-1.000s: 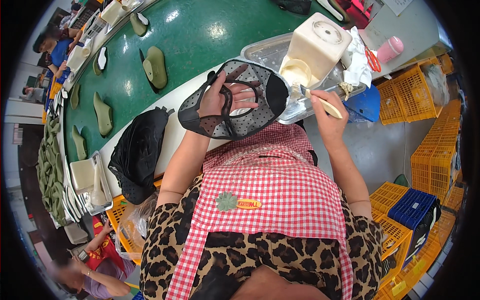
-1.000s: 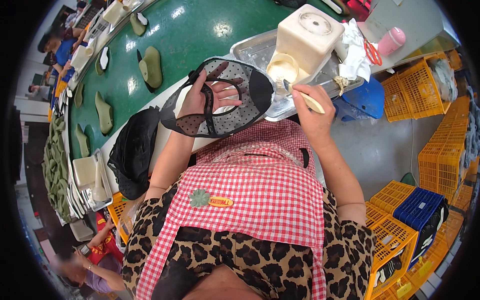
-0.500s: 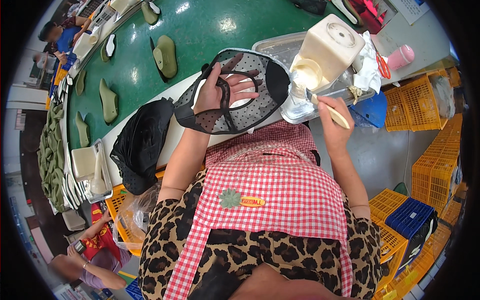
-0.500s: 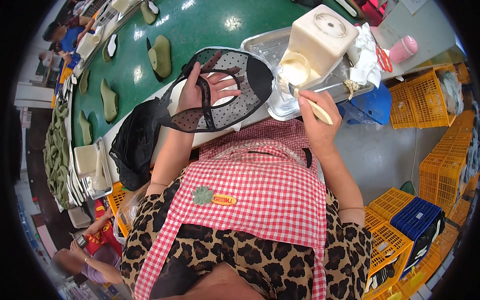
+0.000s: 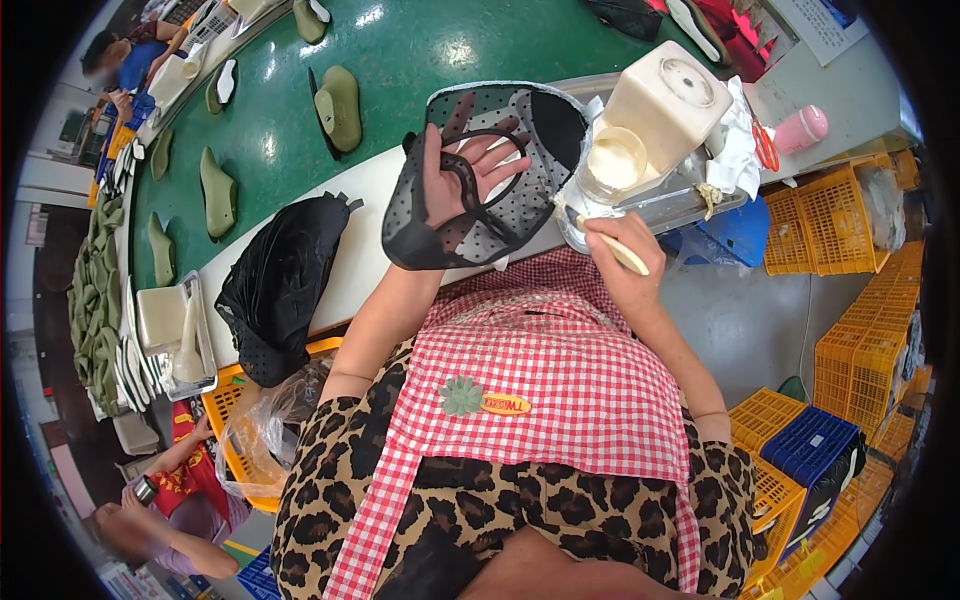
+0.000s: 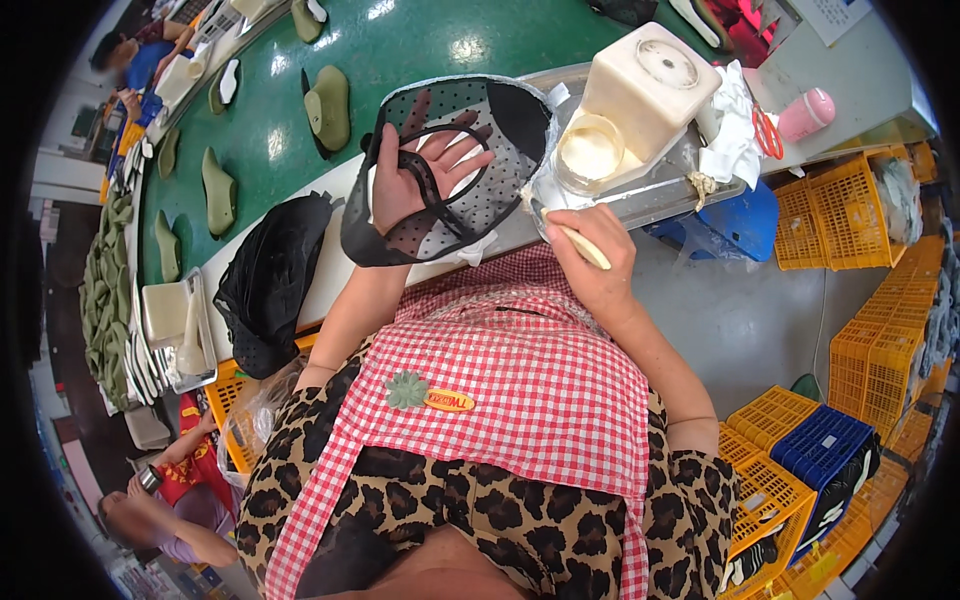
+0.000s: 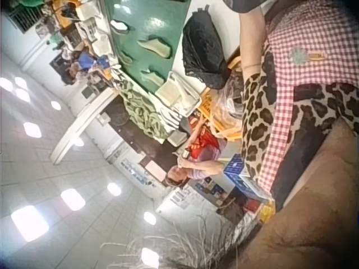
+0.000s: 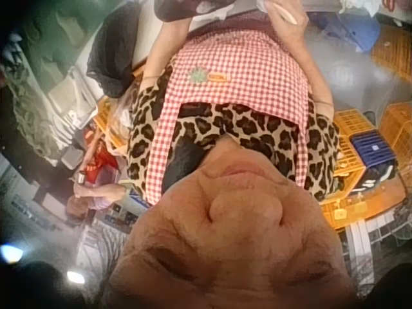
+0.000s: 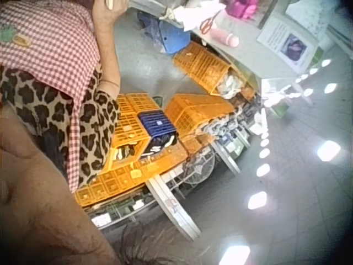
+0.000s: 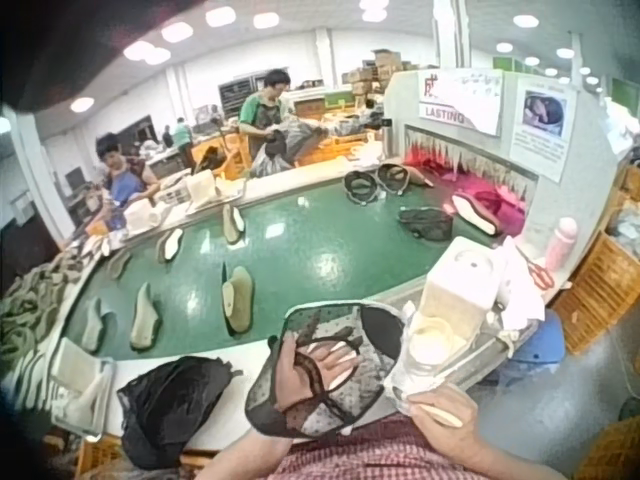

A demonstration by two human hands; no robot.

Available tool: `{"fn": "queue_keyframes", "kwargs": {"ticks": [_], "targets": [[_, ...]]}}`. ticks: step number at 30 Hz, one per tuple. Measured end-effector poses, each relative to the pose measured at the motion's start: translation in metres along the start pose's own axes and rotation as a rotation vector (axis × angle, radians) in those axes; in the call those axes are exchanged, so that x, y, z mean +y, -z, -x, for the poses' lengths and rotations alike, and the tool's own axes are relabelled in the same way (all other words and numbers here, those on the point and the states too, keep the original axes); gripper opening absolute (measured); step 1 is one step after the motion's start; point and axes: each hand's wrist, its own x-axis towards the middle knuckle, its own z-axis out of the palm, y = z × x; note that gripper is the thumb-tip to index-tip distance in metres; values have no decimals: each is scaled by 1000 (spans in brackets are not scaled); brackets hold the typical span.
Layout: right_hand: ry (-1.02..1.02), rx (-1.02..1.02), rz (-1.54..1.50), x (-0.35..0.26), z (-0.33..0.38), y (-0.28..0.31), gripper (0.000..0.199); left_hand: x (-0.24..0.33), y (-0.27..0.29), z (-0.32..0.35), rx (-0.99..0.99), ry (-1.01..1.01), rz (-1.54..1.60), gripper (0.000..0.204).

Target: Applying glue to the interior edges of black mesh shoe uppers using a small brush.

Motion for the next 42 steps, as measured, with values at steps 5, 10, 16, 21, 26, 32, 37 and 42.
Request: {"fn": "queue_keyframes", "kwargs": {"ticks": [5,10,16,21,26,32,37,42], "targets": [[39,-75,-53,-4,3,3,14,-7,-12,0,-8,-99,-180,62],[-172,-60,-214,-7,9,5,16,-12,-15,2,-37,-279,-294,59],[-449,-114,-485,-14,0,-17,31,-25,-14,0,-67,-539,-603,59],[-434,-73,-551,-16,-7,-38,43,-28,-13,12,5,-511,-568,82],[-372,-77,-430,-6,-14,-32,46,-10,-1,49,77,-386,-992,81],[-269,-139,-314,0,-13,-38,45,21,35,87,-135,1,-1008,82],[-225,-181,-278,1,-17,-46,47,39,56,94,-106,97,-672,76],[-158,-215,-224,6,-16,-53,46,48,60,87,73,132,-628,57]]}}
